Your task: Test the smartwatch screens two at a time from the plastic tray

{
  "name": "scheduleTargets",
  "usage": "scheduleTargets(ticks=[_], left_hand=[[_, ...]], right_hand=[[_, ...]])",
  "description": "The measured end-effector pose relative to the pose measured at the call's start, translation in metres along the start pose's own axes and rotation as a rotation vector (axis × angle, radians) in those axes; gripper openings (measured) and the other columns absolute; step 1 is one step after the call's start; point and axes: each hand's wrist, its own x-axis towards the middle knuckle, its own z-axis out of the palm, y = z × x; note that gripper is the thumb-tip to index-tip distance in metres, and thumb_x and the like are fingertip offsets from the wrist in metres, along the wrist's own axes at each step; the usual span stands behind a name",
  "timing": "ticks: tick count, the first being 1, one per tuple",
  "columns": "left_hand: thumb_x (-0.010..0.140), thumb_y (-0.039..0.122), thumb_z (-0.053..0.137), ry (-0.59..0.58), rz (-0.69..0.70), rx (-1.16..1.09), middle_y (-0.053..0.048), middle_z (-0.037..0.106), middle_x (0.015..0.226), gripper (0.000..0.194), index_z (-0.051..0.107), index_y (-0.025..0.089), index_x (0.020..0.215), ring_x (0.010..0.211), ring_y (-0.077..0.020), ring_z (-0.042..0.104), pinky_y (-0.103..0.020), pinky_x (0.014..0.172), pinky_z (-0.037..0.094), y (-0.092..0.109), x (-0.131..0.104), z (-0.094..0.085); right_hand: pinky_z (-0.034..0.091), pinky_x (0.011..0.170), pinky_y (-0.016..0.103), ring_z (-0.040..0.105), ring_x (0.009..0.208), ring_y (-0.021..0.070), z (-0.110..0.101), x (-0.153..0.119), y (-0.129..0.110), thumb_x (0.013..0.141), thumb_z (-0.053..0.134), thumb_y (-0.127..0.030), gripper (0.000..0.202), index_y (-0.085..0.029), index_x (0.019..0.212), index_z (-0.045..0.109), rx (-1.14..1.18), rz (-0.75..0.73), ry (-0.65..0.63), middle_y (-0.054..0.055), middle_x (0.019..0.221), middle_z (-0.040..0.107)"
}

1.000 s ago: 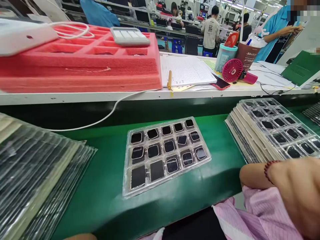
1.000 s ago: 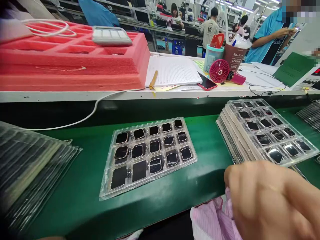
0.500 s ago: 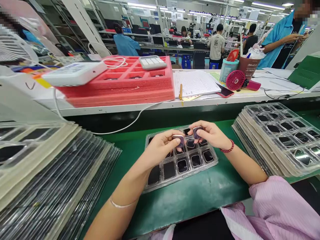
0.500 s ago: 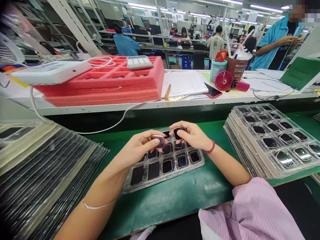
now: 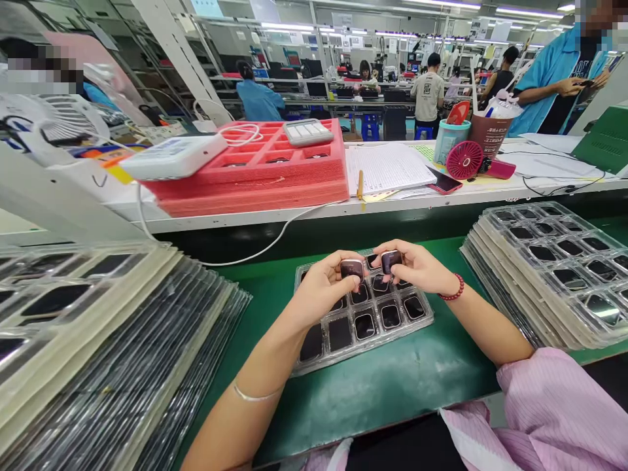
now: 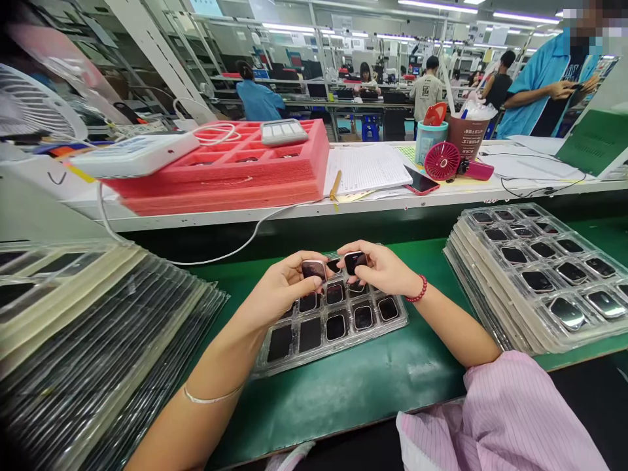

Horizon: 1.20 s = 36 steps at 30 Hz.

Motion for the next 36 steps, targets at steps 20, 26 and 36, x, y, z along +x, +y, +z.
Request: scheduleTargets(ticks=[20, 26, 36], left_hand=[[0.079, 0.039, 0.079, -0.074, -0.072, -0.272, -0.014, 0.067, 0.125, 0.067, 0.057, 0.022, 0.14, 0.085, -0.0204, 0.072, -0.023, 0.059, 0.053, -0.005, 0.002, -0.014], [0.069, 0.045, 0.087, -0.166, -0.014, -0.34, -0.01, 0.071, 0.106, 0.085, 0.051, 0.025, 0.143, 0.059, -0.0109, 0.064, -0.018, 0.047, 0.04, -0.005, -0.002, -0.011], [0.073, 0.043, 0.086, -0.283, 0.031, -0.278, -0.001, 0.061, 0.083, 0.07, 0.057, 0.022, 0.133, 0.057, -0.0105, 0.059, -0.021, 0.05, 0.042, -0.004, -0.004, -0.008]], right_hand=[[0.063, 0.067, 0.025, 0.07, 0.09, 0.0159, -0.012, -0.004, 0.0, 0.085, 0.075, -0.034, 0.064, -0.027, 0.144, 0.052, 0.338, 0.085, -0.003, 0.012, 0.137, 0.062], [0.048, 0.046, 0.027, 0.051, 0.053, 0.0087, -0.013, -0.015, -0.003, 0.083, 0.075, -0.045, 0.043, -0.032, 0.123, 0.071, 0.217, 0.095, 0.077, 0.014, 0.118, 0.07], [0.039, 0.042, 0.039, 0.049, 0.047, 0.0137, -0.027, -0.016, 0.04, 0.082, 0.066, -0.052, 0.047, -0.045, 0.128, 0.066, 0.04, 0.13, 0.14, 0.013, 0.122, 0.068]])
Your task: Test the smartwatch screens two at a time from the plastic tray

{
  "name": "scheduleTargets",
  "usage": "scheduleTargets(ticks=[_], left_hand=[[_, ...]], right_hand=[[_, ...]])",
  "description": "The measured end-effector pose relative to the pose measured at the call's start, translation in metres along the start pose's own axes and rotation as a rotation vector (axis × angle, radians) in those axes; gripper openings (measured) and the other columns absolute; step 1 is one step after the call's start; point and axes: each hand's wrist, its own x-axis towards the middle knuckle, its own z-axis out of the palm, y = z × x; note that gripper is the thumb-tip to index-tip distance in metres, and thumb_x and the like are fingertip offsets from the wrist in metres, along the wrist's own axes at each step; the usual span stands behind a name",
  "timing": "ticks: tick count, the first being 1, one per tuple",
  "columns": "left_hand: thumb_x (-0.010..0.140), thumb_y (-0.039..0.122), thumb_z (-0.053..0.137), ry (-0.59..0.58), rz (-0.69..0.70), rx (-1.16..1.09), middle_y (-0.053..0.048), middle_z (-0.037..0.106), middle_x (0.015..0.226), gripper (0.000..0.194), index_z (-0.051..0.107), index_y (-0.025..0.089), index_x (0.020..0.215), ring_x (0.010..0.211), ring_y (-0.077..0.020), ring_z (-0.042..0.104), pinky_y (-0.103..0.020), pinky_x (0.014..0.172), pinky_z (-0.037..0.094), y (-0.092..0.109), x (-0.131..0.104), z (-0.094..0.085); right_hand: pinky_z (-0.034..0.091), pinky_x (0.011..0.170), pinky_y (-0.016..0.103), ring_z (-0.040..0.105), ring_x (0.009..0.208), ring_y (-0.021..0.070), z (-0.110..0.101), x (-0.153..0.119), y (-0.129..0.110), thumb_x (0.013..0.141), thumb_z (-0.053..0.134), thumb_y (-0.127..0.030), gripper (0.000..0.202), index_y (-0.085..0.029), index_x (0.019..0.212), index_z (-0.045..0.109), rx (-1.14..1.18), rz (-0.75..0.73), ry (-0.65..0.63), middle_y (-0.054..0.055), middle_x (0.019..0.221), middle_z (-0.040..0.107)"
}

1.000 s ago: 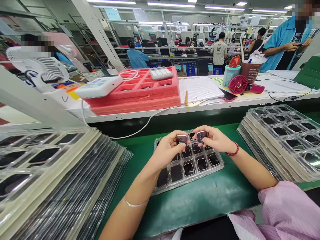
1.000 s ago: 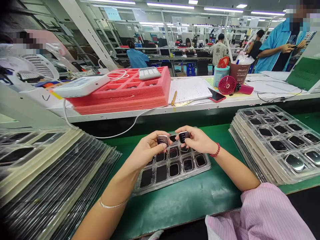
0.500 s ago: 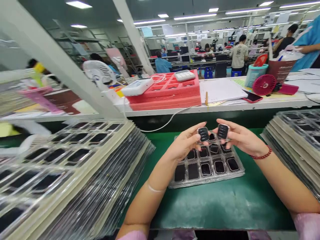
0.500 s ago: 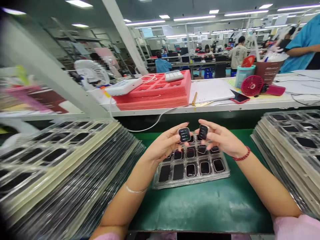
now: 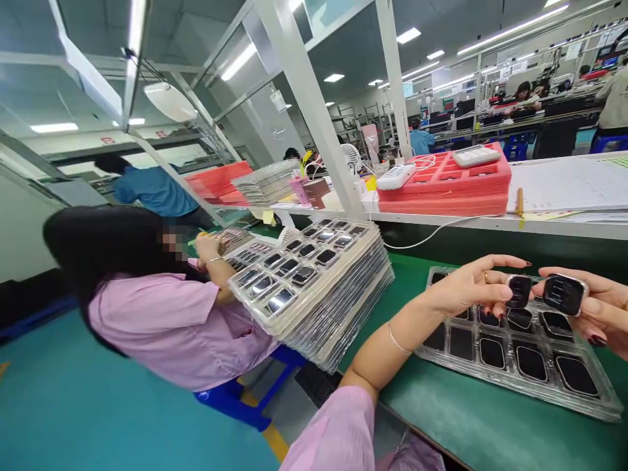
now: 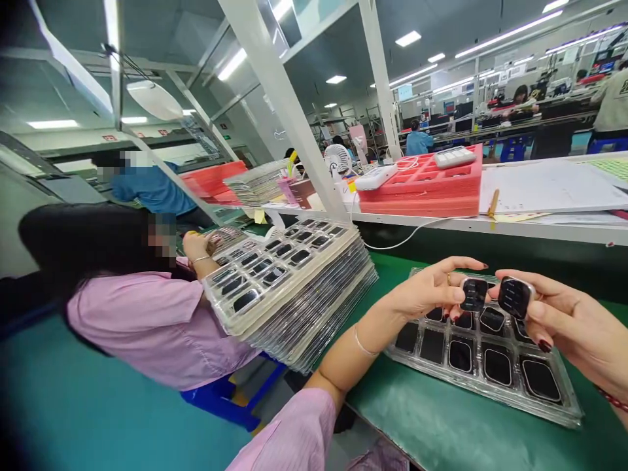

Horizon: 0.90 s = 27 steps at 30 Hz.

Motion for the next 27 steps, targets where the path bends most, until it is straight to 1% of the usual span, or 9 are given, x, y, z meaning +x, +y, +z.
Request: scheduleTargets(ticks=[4, 7, 9, 11, 14, 17, 20, 24, 27], left_hand=[[0.072, 0.042, 0.086, -0.011, -0.004, -0.013, -0.001, 0.061, 0.083, 0.065, 0.058, 0.021, 0.128, 0.057, -0.0103, 0.058, -0.021, 0.051, 0.044, 0.003, -0.003, 0.002], [0.072, 0.041, 0.087, -0.002, 0.009, -0.028, -0.003, 0.063, 0.088, 0.061, 0.06, 0.021, 0.123, 0.056, -0.0096, 0.058, -0.023, 0.053, 0.047, 0.004, -0.004, 0.003], [0.072, 0.041, 0.086, 0.015, 0.007, -0.031, -0.004, 0.064, 0.09, 0.06, 0.06, 0.02, 0.122, 0.056, -0.0089, 0.057, -0.022, 0.052, 0.046, 0.003, -0.005, 0.003], [0.072, 0.041, 0.086, 0.027, -0.003, -0.033, -0.004, 0.066, 0.091, 0.061, 0.06, 0.02, 0.122, 0.054, -0.008, 0.057, -0.02, 0.05, 0.042, 0.002, -0.005, 0.002], [0.072, 0.04, 0.086, 0.044, -0.029, -0.039, -0.006, 0.068, 0.095, 0.062, 0.059, 0.021, 0.124, 0.054, -0.0076, 0.056, -0.018, 0.048, 0.039, 0.0, -0.005, 0.001], [0.075, 0.036, 0.085, 0.08, -0.041, -0.04, -0.006, 0.069, 0.098, 0.056, 0.059, 0.022, 0.123, 0.057, -0.0072, 0.056, -0.017, 0.049, 0.039, 0.0, -0.004, 0.0], [0.073, 0.037, 0.087, 0.07, -0.043, -0.047, -0.004, 0.069, 0.093, 0.056, 0.06, 0.022, 0.121, 0.054, -0.0064, 0.054, -0.017, 0.05, 0.042, 0.002, -0.003, -0.003], [0.073, 0.037, 0.087, 0.073, -0.061, -0.038, -0.003, 0.068, 0.09, 0.056, 0.061, 0.021, 0.12, 0.055, -0.0061, 0.053, -0.017, 0.052, 0.045, 0.001, -0.001, -0.006], [0.072, 0.039, 0.088, 0.106, -0.073, -0.023, -0.003, 0.069, 0.092, 0.057, 0.062, 0.021, 0.12, 0.055, -0.0064, 0.054, -0.018, 0.051, 0.046, -0.001, 0.0, -0.009]], right_hand=[[0.037, 0.043, 0.038, 0.047, 0.047, 0.0134, 0.003, -0.001, -0.004, 0.08, 0.068, -0.052, 0.047, -0.044, 0.127, 0.067, 0.003, -0.001, -0.003, 0.013, 0.12, 0.068], [0.035, 0.041, 0.035, 0.043, 0.047, 0.0123, 0.011, -0.004, -0.017, 0.08, 0.071, -0.05, 0.044, -0.042, 0.123, 0.07, 0.044, -0.026, -0.044, 0.014, 0.108, 0.07], [0.035, 0.042, 0.033, 0.043, 0.048, 0.0109, 0.017, -0.007, -0.028, 0.083, 0.071, -0.047, 0.039, -0.038, 0.121, 0.072, 0.087, -0.026, -0.086, 0.013, 0.105, 0.07], [0.037, 0.044, 0.029, 0.043, 0.05, 0.0085, 0.024, -0.01, -0.038, 0.085, 0.073, -0.043, 0.038, -0.034, 0.121, 0.072, 0.138, -0.029, -0.123, 0.012, 0.11, 0.07], [0.036, 0.043, 0.021, 0.041, 0.049, 0.0043, 0.032, -0.009, -0.046, 0.079, 0.079, -0.042, 0.048, -0.024, 0.122, 0.069, 0.219, -0.075, -0.161, 0.01, 0.108, 0.071], [0.037, 0.044, 0.016, 0.042, 0.049, 0.0018, 0.034, -0.003, -0.044, 0.077, 0.081, -0.041, 0.052, -0.019, 0.122, 0.066, 0.295, -0.108, -0.217, 0.009, 0.105, 0.071], [0.038, 0.043, 0.015, 0.043, 0.047, 0.0009, 0.033, 0.003, -0.039, 0.078, 0.081, -0.042, 0.054, -0.017, 0.123, 0.064, 0.326, -0.125, -0.252, 0.008, 0.101, 0.072], [0.039, 0.042, 0.014, 0.046, 0.047, 0.001, 0.034, 0.006, -0.034, 0.079, 0.081, -0.041, 0.055, -0.015, 0.124, 0.063, 0.334, -0.14, -0.258, 0.007, 0.099, 0.072], [0.042, 0.043, 0.014, 0.049, 0.048, 0.0011, 0.033, 0.008, -0.031, 0.08, 0.08, -0.039, 0.055, -0.015, 0.126, 0.063, 0.337, -0.132, -0.244, 0.006, 0.1, 0.072]])
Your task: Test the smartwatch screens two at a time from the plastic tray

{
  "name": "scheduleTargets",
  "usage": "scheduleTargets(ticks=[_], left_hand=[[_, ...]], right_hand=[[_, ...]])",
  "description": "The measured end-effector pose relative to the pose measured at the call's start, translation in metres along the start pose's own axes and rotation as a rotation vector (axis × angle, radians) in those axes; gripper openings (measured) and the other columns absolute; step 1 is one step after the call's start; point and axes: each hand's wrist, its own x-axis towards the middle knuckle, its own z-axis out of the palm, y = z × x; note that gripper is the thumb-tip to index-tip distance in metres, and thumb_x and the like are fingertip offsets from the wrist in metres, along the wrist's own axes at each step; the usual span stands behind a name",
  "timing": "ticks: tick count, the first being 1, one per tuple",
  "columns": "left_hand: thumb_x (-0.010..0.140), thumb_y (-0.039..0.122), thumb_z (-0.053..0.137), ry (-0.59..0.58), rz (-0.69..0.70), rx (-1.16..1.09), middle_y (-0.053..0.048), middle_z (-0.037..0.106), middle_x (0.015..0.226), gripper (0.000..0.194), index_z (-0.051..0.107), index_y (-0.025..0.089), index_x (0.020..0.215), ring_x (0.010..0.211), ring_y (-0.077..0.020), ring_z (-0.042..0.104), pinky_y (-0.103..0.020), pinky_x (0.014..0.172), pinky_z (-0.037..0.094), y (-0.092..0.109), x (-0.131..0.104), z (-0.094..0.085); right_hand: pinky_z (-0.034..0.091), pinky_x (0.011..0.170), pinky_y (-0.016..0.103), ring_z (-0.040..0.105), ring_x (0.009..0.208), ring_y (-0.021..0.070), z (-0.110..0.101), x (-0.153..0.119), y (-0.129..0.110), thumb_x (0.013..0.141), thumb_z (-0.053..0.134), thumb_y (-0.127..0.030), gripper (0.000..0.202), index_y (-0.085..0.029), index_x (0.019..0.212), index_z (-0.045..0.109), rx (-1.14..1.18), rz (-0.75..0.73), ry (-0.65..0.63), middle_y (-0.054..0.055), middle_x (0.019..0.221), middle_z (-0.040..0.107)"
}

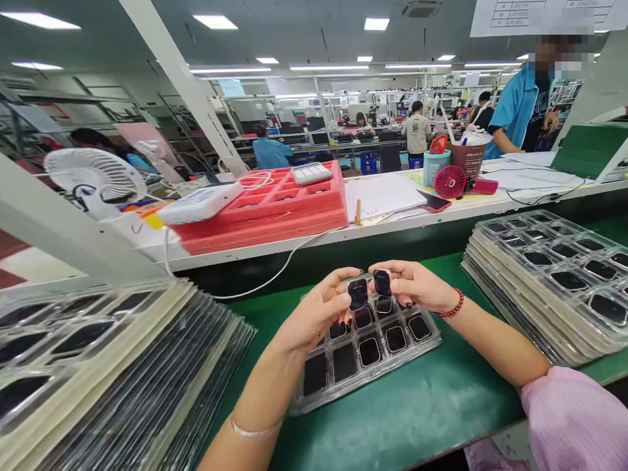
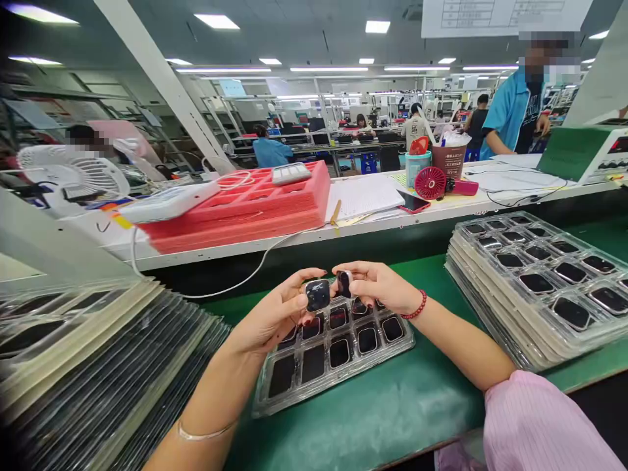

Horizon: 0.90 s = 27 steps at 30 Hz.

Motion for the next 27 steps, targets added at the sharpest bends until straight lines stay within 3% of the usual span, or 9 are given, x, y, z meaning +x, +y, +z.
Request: scheduleTargets(ticks=[4, 7, 9, 13, 20, 24, 27], left_hand=[[0.075, 0.041, 0.084, 0.111, -0.011, 0.08, -0.007, 0.069, 0.105, 0.055, 0.064, 0.018, 0.12, 0.07, -0.0127, 0.066, -0.02, 0.057, 0.051, -0.001, 0.005, -0.001], [0.074, 0.039, 0.083, 0.161, 0.004, 0.169, -0.009, 0.068, 0.112, 0.058, 0.061, 0.018, 0.124, 0.083, -0.0184, 0.069, -0.023, 0.062, 0.053, -0.002, 0.009, 0.0], [0.072, 0.035, 0.083, 0.182, 0.029, 0.236, -0.008, 0.07, 0.107, 0.058, 0.06, 0.017, 0.123, 0.081, -0.0177, 0.069, -0.022, 0.06, 0.051, -0.003, 0.01, 0.002], [0.072, 0.027, 0.077, 0.246, 0.089, 0.341, -0.004, 0.071, 0.089, 0.039, 0.062, 0.015, 0.107, 0.068, -0.0134, 0.062, -0.025, 0.063, 0.052, -0.008, 0.008, 0.007], [0.069, 0.023, 0.073, 0.236, 0.099, 0.403, -0.005, 0.07, 0.097, 0.052, 0.057, 0.017, 0.117, 0.079, -0.0166, 0.065, -0.029, 0.074, 0.053, -0.011, 0.014, 0.009], [0.076, 0.039, 0.067, 0.22, 0.076, 0.462, -0.006, 0.07, 0.09, 0.039, 0.059, 0.016, 0.107, 0.069, -0.017, 0.064, -0.029, 0.063, 0.049, -0.013, 0.015, -0.002], [0.079, 0.041, 0.06, 0.239, 0.04, 0.721, -0.005, 0.069, 0.081, 0.025, 0.062, 0.018, 0.088, 0.072, -0.0201, 0.063, -0.031, 0.067, 0.047, -0.019, 0.0, -0.021]], right_hand=[[0.057, 0.055, 0.019, 0.071, 0.069, 0.0111, -0.006, 0.002, 0.0, 0.083, 0.075, -0.034, 0.056, -0.016, 0.134, 0.057, -0.013, 0.042, 0.06, 0.011, 0.116, 0.07], [0.062, 0.064, 0.023, 0.074, 0.087, 0.0158, -0.007, 0.004, -0.001, 0.082, 0.071, -0.023, 0.056, -0.018, 0.135, 0.054, -0.029, 0.074, 0.104, 0.013, 0.13, 0.065], [0.062, 0.064, 0.021, 0.073, 0.08, 0.0125, -0.005, 0.005, 0.0, 0.081, 0.067, -0.016, 0.051, -0.017, 0.13, 0.056, -0.091, 0.074, 0.113, 0.011, 0.122, 0.069], [0.059, 0.058, 0.019, 0.067, 0.061, 0.0073, 0.001, 0.005, 0.003, 0.079, 0.061, -0.01, 0.038, -0.014, 0.117, 0.06, -0.242, 0.048, 0.128, 0.006, 0.098, 0.074], [0.056, 0.059, 0.02, 0.068, 0.07, 0.0094, 0.004, 0.004, 0.003, 0.071, 0.056, -0.006, 0.052, -0.018, 0.121, 0.055, -0.348, 0.049, 0.1, 0.006, 0.108, 0.071], [0.054, 0.063, 0.025, 0.067, 0.073, 0.0119, 0.0, 0.004, 0.01, 0.083, 0.054, -0.013, 0.03, -0.017, 0.113, 0.056, -0.53, 0.035, 0.138, 0.006, 0.1, 0.071], [0.051, 0.077, 0.032, 0.065, 0.083, 0.016, 0.006, 0.007, 0.025, 0.086, 0.053, -0.011, 0.012, -0.016, 0.093, 0.062, -0.908, -0.02, 0.112, 0.005, 0.092, 0.07]])
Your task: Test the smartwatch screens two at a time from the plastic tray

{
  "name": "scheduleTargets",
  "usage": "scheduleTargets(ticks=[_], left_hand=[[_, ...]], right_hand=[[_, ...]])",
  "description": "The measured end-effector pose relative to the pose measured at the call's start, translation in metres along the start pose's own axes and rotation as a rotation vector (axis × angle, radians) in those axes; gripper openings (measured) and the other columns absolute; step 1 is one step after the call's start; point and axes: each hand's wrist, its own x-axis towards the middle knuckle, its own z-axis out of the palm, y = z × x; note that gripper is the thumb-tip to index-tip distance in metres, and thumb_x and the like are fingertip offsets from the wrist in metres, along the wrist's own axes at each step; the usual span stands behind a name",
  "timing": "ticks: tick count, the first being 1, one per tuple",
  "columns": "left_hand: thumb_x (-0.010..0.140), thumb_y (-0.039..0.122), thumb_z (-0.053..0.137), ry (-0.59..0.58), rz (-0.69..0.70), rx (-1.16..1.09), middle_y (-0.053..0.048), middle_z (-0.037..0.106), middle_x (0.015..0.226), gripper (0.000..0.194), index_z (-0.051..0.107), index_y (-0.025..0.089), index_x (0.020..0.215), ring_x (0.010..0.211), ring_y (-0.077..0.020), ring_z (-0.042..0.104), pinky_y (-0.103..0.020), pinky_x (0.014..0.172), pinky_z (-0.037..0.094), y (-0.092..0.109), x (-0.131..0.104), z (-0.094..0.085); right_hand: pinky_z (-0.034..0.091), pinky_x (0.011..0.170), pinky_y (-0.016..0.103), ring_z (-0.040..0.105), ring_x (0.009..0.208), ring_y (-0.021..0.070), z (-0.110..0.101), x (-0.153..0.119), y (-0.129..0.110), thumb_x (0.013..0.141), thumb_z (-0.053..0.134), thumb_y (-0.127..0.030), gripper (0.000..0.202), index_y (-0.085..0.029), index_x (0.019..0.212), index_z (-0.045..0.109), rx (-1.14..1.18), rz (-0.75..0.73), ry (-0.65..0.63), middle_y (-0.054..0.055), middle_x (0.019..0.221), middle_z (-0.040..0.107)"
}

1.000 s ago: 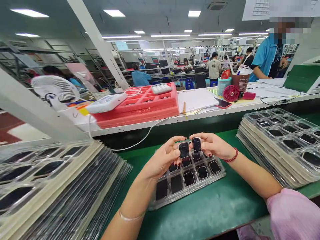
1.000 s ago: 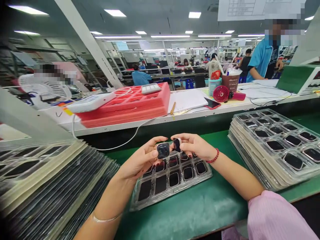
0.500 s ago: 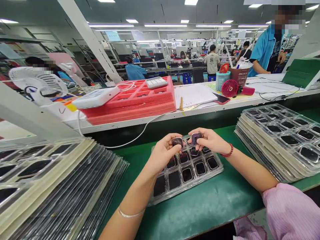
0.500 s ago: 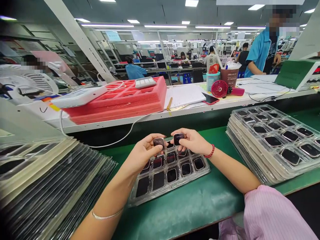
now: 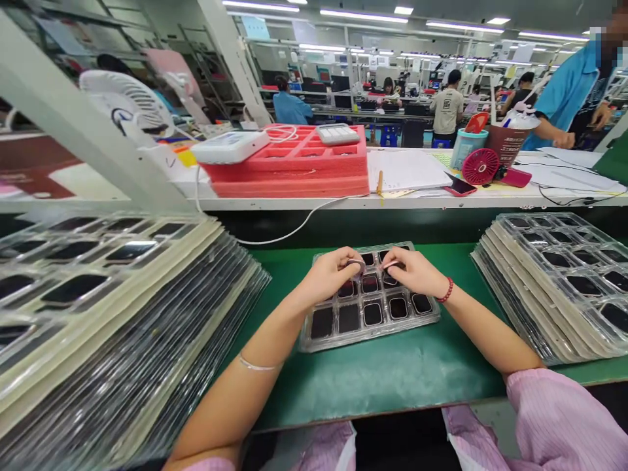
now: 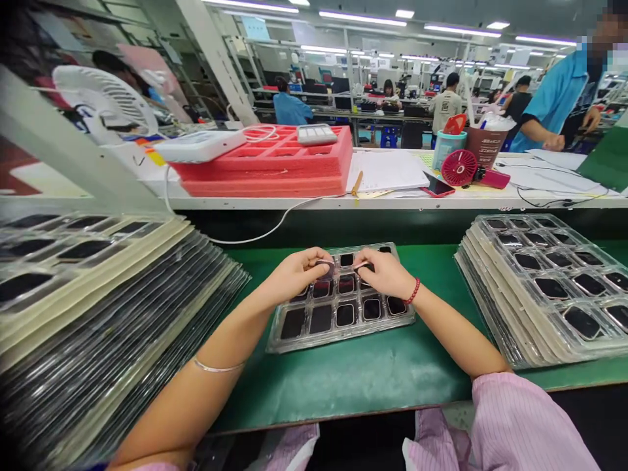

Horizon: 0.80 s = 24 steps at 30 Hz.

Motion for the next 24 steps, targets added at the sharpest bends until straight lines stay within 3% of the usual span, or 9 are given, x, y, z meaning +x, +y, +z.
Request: scheduleTargets(ticks=[4, 7, 9, 12, 15, 18, 20, 24], left_hand=[[0.079, 0.036, 0.055, -0.015, -0.07, 0.45, -0.005, 0.072, 0.086, 0.021, 0.068, 0.02, 0.079, 0.08, -0.023, 0.064, -0.032, 0.072, 0.045, -0.023, -0.034, -0.017], [0.084, 0.034, 0.051, -0.075, -0.204, 0.677, -0.005, 0.074, 0.088, 0.023, 0.07, 0.022, 0.091, 0.083, -0.0253, 0.066, -0.032, 0.07, 0.043, -0.029, -0.06, -0.018], [0.086, 0.032, 0.05, -0.061, -0.248, 0.854, -0.007, 0.074, 0.092, 0.024, 0.069, 0.022, 0.098, 0.086, -0.0278, 0.066, -0.032, 0.067, 0.043, -0.026, -0.073, -0.015], [0.09, 0.031, 0.049, -0.038, -0.206, 1.028, -0.011, 0.072, 0.097, 0.023, 0.068, 0.021, 0.098, 0.091, -0.0299, 0.066, -0.032, 0.066, 0.045, -0.02, -0.083, -0.008], [0.093, 0.031, 0.048, -0.016, -0.089, 1.089, -0.015, 0.07, 0.105, 0.025, 0.07, 0.02, 0.098, 0.1, -0.0335, 0.063, -0.036, 0.07, 0.049, -0.016, -0.08, 0.0], [0.092, 0.029, 0.05, -0.048, 0.08, 0.944, -0.015, 0.066, 0.123, 0.024, 0.071, 0.021, 0.102, 0.115, -0.0351, 0.059, -0.045, 0.089, 0.051, -0.019, -0.064, 0.014], [0.088, 0.03, 0.057, -0.09, 0.16, 0.796, -0.016, 0.061, 0.135, 0.02, 0.071, 0.021, 0.1, 0.127, -0.0372, 0.052, -0.052, 0.104, 0.044, -0.023, -0.053, 0.026], [0.076, 0.029, 0.07, -0.092, 0.174, 0.588, -0.019, 0.058, 0.14, 0.012, 0.064, 0.019, 0.082, 0.14, -0.0432, 0.039, -0.061, 0.114, 0.03, -0.027, -0.045, 0.048]], right_hand=[[0.043, 0.089, 0.034, 0.062, 0.093, 0.0196, 0.047, 0.002, -0.007, 0.086, 0.063, -0.012, 0.007, -0.016, 0.089, 0.067, -0.339, -0.123, -0.146, 0.006, 0.092, 0.07], [0.04, 0.086, 0.035, 0.062, 0.091, 0.0217, 0.08, 0.001, -0.017, 0.091, 0.063, -0.022, 0.009, -0.016, 0.095, 0.068, -0.488, -0.115, -0.239, 0.007, 0.092, 0.071], [0.037, 0.086, 0.037, 0.061, 0.096, 0.0247, 0.09, 0.001, -0.022, 0.093, 0.061, -0.026, 0.014, -0.014, 0.097, 0.069, -0.608, -0.143, -0.266, 0.01, 0.098, 0.071], [0.036, 0.086, 0.037, 0.061, 0.101, 0.0266, 0.081, 0.0, -0.024, 0.094, 0.059, -0.024, 0.017, -0.014, 0.101, 0.07, -0.694, -0.17, -0.288, 0.012, 0.105, 0.071], [0.036, 0.083, 0.037, 0.063, 0.1, 0.0272, 0.054, -0.003, -0.022, 0.095, 0.054, -0.023, 0.02, -0.015, 0.095, 0.073, -0.754, -0.132, -0.33, 0.012, 0.101, 0.072], [0.038, 0.083, 0.038, 0.064, 0.099, 0.0295, 0.028, -0.009, -0.018, 0.094, 0.056, -0.025, 0.023, -0.013, 0.089, 0.075, -0.863, -0.037, -0.378, 0.015, 0.098, 0.072], [0.039, 0.085, 0.04, 0.063, 0.102, 0.0327, 0.018, -0.016, -0.014, 0.091, 0.062, -0.03, 0.023, -0.011, 0.091, 0.076, -0.916, 0.011, -0.413, 0.018, 0.101, 0.07], [0.042, 0.086, 0.04, 0.06, 0.104, 0.0314, 0.012, -0.031, -0.003, 0.085, 0.067, -0.028, 0.019, -0.013, 0.095, 0.07, -0.804, -0.022, -0.425, 0.017, 0.107, 0.066]])
